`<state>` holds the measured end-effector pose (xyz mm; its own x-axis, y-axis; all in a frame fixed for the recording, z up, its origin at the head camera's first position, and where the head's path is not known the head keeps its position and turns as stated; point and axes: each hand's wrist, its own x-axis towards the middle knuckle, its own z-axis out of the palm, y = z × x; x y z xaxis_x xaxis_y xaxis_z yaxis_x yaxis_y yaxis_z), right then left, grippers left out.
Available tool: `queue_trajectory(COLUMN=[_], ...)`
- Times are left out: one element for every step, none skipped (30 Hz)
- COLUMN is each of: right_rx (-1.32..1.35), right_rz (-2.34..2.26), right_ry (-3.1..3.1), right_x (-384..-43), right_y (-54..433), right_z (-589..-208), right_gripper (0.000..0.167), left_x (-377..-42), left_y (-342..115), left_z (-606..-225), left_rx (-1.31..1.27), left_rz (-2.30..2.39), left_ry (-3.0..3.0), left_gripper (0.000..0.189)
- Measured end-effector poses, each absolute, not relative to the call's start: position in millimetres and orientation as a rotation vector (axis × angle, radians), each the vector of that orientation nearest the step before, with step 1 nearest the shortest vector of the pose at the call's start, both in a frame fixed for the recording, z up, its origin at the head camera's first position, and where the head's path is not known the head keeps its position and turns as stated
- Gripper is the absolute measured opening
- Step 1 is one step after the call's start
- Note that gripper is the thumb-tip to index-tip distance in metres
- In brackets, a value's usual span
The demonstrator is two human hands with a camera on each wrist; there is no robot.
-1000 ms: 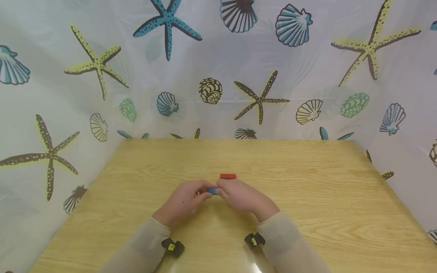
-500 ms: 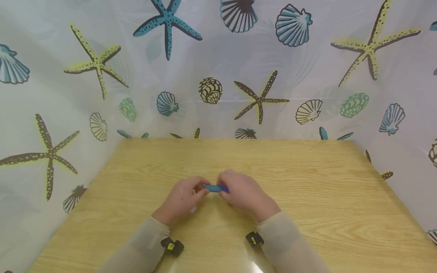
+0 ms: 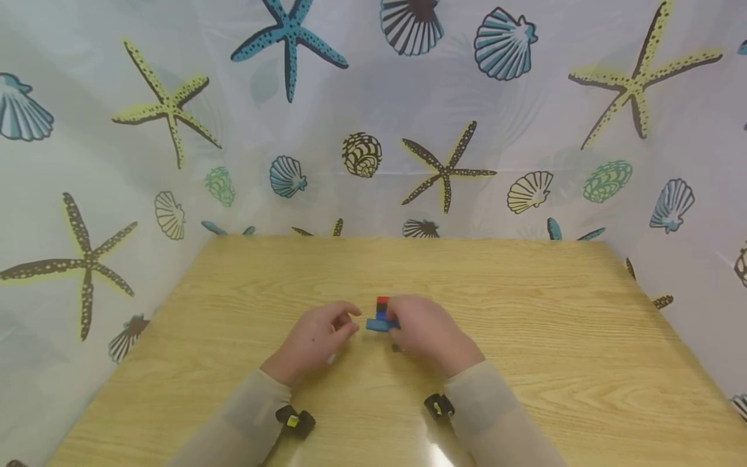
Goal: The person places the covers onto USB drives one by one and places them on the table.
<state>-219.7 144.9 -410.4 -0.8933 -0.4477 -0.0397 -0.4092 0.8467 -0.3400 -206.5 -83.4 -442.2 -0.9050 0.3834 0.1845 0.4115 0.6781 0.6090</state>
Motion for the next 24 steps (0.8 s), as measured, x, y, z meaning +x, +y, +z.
queue_trajectory(right_rx=[-0.667,-0.662,-0.657,-0.653,-0.649,-0.646,-0.644,-0.641,-0.639,-0.637,-0.631,-0.627,-0.626,-0.627,-0.629,-0.631,-0.634,-0.637,-0.641,-0.644,-0.646,-0.646,-0.643,-0.64], right_rz=[-0.483,-0.471,-0.459,-0.449,-0.437,-0.431,-0.432,-0.434,-0.431,-0.434,-0.435,-0.434,-0.432,-0.423,-0.415,-0.406,-0.397,-0.393,-0.393,-0.391,-0.393,-0.395,-0.397,-0.397], right_ry=[2.903,2.902,2.902,2.901,2.901,2.9,2.897,2.891,2.886,2.879,2.873,2.867,2.863,2.86,2.859,2.859,2.858,2.853,2.844,2.835,2.824,2.814,2.806,2.802], right_x=[-220.4,-220.9,-221.5,-221.9,-222.2,-222.3,-222.6,-222.4,-222.4,-222.2,-222.2,-222.0,-221.7,-221.5,-221.2,-220.9,-220.5,-220.0,-219.6,-219.5,-219.1,-219.0,-218.8,-218.6], right_y=[146.2,147.2,148.3,149.3,149.9,150.4,150.6,150.5,150.4,150.0,149.5,149.0,148.7,148.3,148.3,148.2,148.3,148.3,148.4,148.3,148.3,148.0,147.8,147.6], right_z=[-410.7,-410.9,-411.5,-411.8,-412.3,-412.6,-413.0,-412.9,-413.1,-413.3,-414.0,-414.3,-414.7,-415.4,-416.2,-416.8,-417.3,-417.3,-417.6,-417.7,-417.4,-417.2,-416.8,-416.4], right_gripper=[0.009,0.009,0.008,0.008,0.008,0.009,0.009,0.01,0.01,0.011,0.011,0.011,0.011,0.012,0.012,0.012,0.012,0.012,0.012,0.012,0.013,0.013,0.012,0.012], left_x=[-206.6,-206.7,-206.7,-206.9,-206.9,-206.9,-206.9,-206.9,-206.9,-207.0,-206.7,-206.7,-206.9,-206.8,-206.7,-206.6,-206.5,-206.6,-206.6,-206.5,-206.5,-206.6,-206.7,-206.7], left_y=[-83.6,-83.8,-84.0,-84.2,-84.3,-84.4,-84.6,-84.8,-85.0,-85.1,-85.2,-85.3,-85.4,-85.5,-85.5,-85.5,-85.5,-85.4,-85.4,-85.5,-85.6,-85.7,-85.7,-85.9], left_z=[-441.9,-441.8,-441.5,-441.4,-441.5,-441.4,-441.4,-441.7,-441.7,-441.9,-441.8,-441.9,-442.1,-442.1,-441.9,-441.8,-441.8,-441.8,-441.6,-441.3,-441.2,-441.1,-441.0,-440.8], left_rx=[-0.675,-0.675,-0.673,-0.673,-0.673,-0.672,-0.673,-0.673,-0.673,-0.675,-0.675,-0.677,-0.68,-0.68,-0.68,-0.68,-0.677,-0.676,-0.672,-0.67,-0.67,-0.669,-0.667,-0.666], left_rz=[-1.047,-1.051,-1.055,-1.06,-1.063,-1.068,-1.07,-1.071,-1.07,-1.071,-1.068,-1.068,-1.067,-1.068,-1.073,-1.076,-1.081,-1.087,-1.091,-1.094,-1.095,-1.094,-1.096,-1.095], left_ry=[-2.839,-2.84,-2.843,-2.846,-2.849,-2.851,-2.853,-2.854,-2.854,-2.853,-2.853,-2.852,-2.852,-2.852,-2.852,-2.851,-2.853,-2.853,-2.852,-2.852,-2.851,-2.853,-2.853,-2.855], left_gripper=[0.025,0.025,0.024,0.023,0.023,0.023,0.022,0.022,0.022,0.022,0.022,0.022,0.022,0.022,0.022,0.021,0.021,0.021,0.021,0.021,0.021,0.021,0.021,0.021])
